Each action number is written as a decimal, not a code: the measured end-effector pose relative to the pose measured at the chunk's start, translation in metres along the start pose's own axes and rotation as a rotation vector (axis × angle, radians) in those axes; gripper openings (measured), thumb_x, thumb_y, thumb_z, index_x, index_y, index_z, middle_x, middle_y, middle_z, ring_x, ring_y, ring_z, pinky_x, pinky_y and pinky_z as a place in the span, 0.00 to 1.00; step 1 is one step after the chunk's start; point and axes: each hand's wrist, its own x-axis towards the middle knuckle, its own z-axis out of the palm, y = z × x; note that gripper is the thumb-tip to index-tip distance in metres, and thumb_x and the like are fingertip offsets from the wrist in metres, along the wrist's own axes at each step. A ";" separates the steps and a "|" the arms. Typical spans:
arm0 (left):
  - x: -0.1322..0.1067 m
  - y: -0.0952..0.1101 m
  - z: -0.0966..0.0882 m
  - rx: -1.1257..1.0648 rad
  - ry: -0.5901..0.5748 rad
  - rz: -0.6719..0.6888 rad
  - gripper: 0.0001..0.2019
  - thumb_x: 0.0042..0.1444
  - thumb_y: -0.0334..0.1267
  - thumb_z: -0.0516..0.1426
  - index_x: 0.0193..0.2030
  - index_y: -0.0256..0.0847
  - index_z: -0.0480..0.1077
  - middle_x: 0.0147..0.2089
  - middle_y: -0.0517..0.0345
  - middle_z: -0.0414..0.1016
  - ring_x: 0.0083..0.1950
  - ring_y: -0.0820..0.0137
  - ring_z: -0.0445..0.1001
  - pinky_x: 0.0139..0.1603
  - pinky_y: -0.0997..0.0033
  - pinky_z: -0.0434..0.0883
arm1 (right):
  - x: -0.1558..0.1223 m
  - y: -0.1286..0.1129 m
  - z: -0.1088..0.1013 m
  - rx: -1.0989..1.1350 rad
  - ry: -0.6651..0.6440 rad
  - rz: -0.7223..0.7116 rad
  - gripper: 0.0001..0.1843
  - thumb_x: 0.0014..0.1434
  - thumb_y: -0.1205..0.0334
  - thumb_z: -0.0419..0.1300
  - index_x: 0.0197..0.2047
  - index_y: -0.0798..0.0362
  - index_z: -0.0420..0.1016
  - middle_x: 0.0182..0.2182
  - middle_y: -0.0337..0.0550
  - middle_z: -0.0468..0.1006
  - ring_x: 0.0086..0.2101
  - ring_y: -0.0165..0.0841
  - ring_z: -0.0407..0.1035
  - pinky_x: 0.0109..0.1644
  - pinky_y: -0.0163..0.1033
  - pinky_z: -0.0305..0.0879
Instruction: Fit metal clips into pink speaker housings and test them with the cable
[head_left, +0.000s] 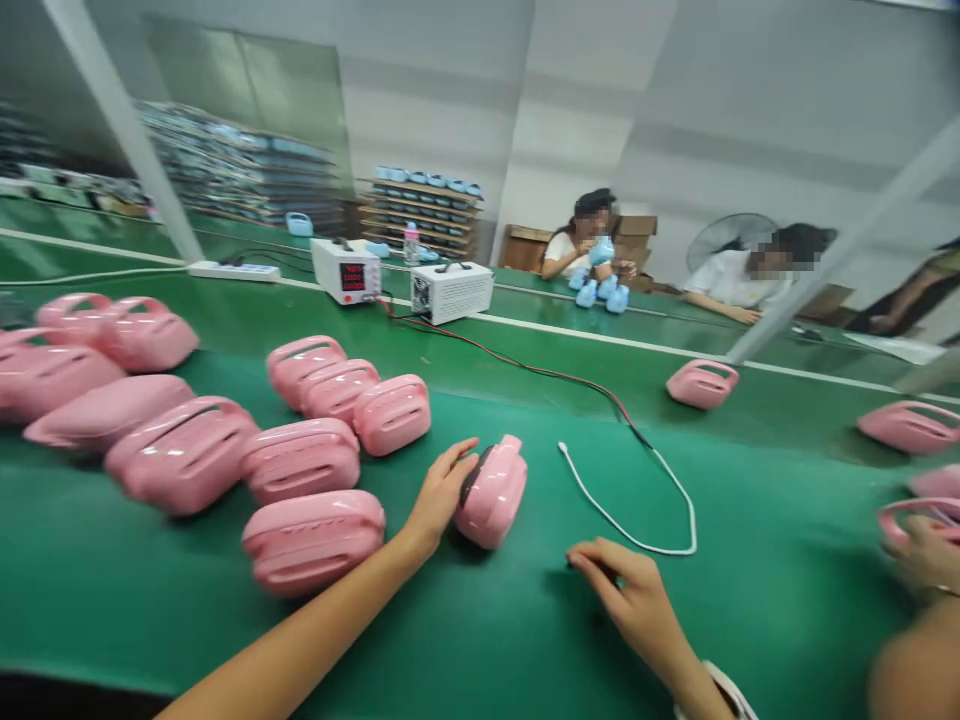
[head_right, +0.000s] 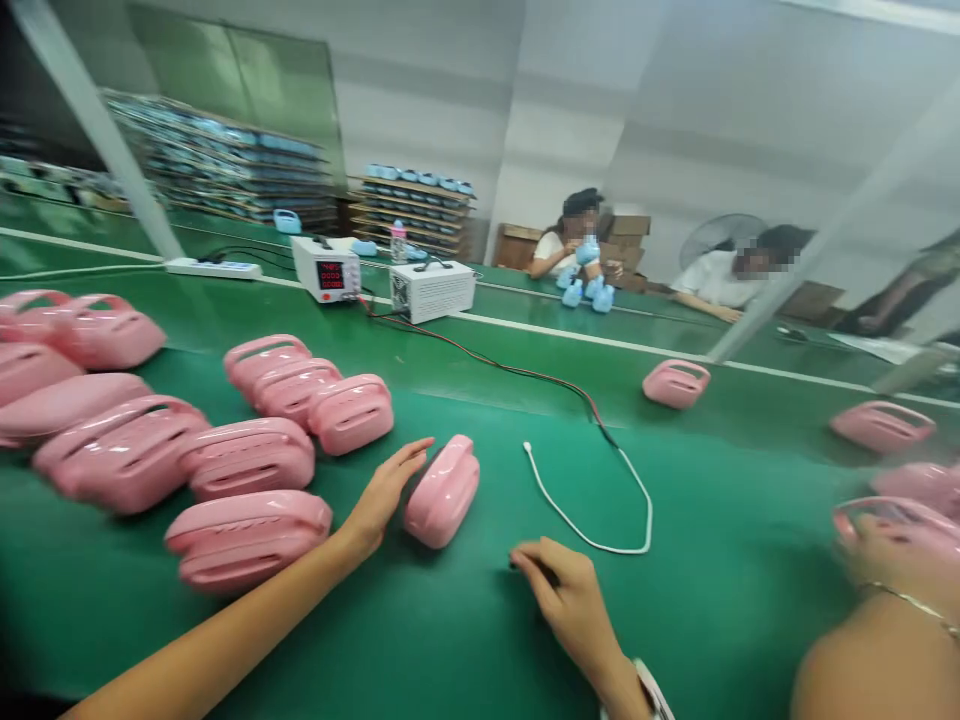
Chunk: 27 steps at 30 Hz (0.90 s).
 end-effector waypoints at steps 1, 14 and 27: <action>0.001 -0.005 0.003 -0.025 -0.044 -0.042 0.26 0.47 0.51 0.57 0.50 0.39 0.74 0.58 0.47 0.71 0.61 0.53 0.66 0.64 0.55 0.59 | 0.013 -0.007 0.001 0.091 0.008 0.063 0.17 0.60 0.50 0.58 0.28 0.52 0.79 0.20 0.43 0.77 0.19 0.32 0.69 0.23 0.35 0.66; 0.000 -0.017 0.007 -0.188 -0.158 -0.108 0.29 0.42 0.47 0.64 0.53 0.39 0.73 0.57 0.49 0.73 0.59 0.53 0.69 0.55 0.66 0.70 | 0.070 -0.017 0.032 0.889 -0.207 0.502 0.29 0.36 0.57 0.75 0.29 0.52 0.57 0.18 0.32 0.75 0.12 0.24 0.63 0.14 0.25 0.56; -0.005 -0.010 0.010 -0.088 -0.290 -0.139 0.25 0.42 0.48 0.63 0.50 0.44 0.75 0.54 0.52 0.75 0.57 0.52 0.70 0.55 0.62 0.69 | 0.061 -0.034 0.016 0.914 -0.343 0.468 0.29 0.40 0.60 0.74 0.26 0.51 0.52 0.21 0.37 0.77 0.15 0.22 0.64 0.15 0.24 0.58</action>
